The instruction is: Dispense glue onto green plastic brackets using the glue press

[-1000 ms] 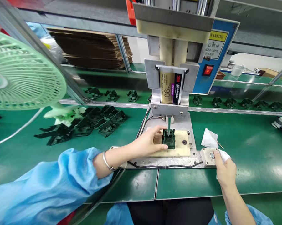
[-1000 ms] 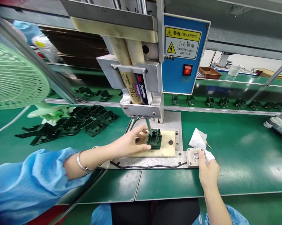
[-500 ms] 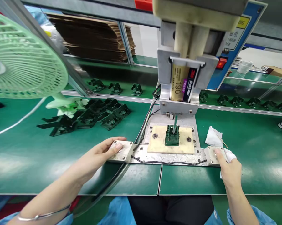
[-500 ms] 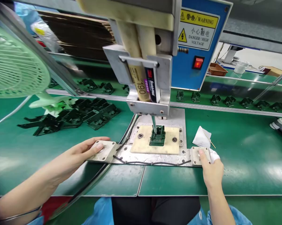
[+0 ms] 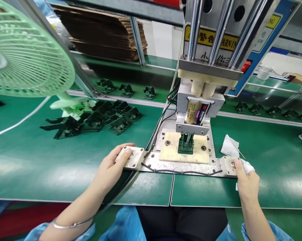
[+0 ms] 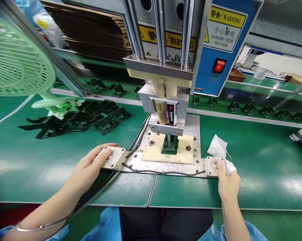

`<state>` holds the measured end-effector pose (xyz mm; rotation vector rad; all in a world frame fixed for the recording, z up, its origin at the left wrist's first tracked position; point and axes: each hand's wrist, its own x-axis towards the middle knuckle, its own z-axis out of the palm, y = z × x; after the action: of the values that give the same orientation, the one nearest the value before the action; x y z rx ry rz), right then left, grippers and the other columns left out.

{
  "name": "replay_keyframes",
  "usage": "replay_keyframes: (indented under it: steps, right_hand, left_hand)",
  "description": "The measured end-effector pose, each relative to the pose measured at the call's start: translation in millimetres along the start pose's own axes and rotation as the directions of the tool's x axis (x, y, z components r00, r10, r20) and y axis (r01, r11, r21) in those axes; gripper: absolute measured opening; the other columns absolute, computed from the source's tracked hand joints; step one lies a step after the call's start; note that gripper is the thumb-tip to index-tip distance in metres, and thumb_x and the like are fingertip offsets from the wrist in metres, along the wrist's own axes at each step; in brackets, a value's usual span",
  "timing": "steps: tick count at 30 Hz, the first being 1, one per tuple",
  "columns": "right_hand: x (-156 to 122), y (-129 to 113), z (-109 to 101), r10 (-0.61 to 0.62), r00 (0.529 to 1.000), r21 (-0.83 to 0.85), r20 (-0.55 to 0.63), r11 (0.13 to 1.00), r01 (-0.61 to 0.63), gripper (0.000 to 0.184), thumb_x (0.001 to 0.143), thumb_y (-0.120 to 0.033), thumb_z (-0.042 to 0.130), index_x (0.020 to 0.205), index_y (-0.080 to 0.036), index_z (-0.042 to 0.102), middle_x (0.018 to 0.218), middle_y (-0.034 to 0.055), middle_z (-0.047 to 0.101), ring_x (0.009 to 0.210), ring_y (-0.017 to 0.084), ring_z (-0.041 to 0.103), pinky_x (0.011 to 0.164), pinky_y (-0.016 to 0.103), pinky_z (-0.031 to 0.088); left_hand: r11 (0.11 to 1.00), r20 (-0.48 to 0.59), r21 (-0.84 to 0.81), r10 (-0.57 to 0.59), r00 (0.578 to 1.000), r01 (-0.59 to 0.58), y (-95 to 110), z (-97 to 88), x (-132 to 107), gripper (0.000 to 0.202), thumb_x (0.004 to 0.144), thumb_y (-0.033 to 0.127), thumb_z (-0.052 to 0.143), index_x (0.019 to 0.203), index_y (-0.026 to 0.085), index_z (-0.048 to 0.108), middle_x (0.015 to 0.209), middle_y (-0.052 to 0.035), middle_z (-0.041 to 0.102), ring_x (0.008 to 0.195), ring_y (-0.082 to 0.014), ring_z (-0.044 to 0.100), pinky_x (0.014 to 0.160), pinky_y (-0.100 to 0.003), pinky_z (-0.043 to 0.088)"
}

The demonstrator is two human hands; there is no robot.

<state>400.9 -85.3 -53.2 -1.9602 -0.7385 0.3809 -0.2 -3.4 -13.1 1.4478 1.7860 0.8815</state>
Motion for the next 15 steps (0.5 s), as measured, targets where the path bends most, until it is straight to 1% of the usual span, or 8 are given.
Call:
replay_keyframes:
  steps: [4,10,15]
  right_hand:
    - [-0.2,-1.3,0.3,-0.006,1.000,0.002,0.001,1.000,0.006,0.073,0.070,-0.075,0.065,0.102,-0.011,0.079,0.094,0.0161,0.078,0.097,0.036,0.070,0.081,0.039,0.052]
    - [-0.2,-3.5,-0.6,0.041,0.999,-0.020,0.008,0.999,-0.041,0.077,0.068,-0.078,0.064,0.104,-0.011,0.078,0.098,0.0165,0.078,0.102,0.038,0.069,0.086,0.041,0.051]
    - [0.0,-1.8,-0.4,0.040,0.999,-0.010,0.002,0.999,-0.040,0.074,0.068,-0.076,0.066,0.103,-0.011,0.078,0.097,0.0159,0.078,0.100,0.037,0.069,0.085,0.040,0.051]
  left_hand:
    - [1.000,-0.013,0.017,0.000,1.000,0.000,0.3,-0.2,-0.2,0.049,0.087,0.060,0.048,0.112,0.021,0.064,0.110,-0.0050,0.072,0.103,-0.0276,0.063,0.089,-0.031,0.046]
    - [1.000,-0.030,0.017,-0.005,1.000,0.005,4.5,0.5,-1.5,0.051,0.084,0.062,0.050,0.110,0.020,0.066,0.108,-0.0048,0.073,0.101,-0.0268,0.064,0.087,-0.029,0.047]
    - [1.000,-0.017,0.013,-0.011,1.000,0.011,1.8,1.3,-0.1,0.053,0.085,0.063,0.048,0.112,0.020,0.064,0.113,-0.0076,0.070,0.105,-0.0286,0.061,0.093,-0.034,0.044]
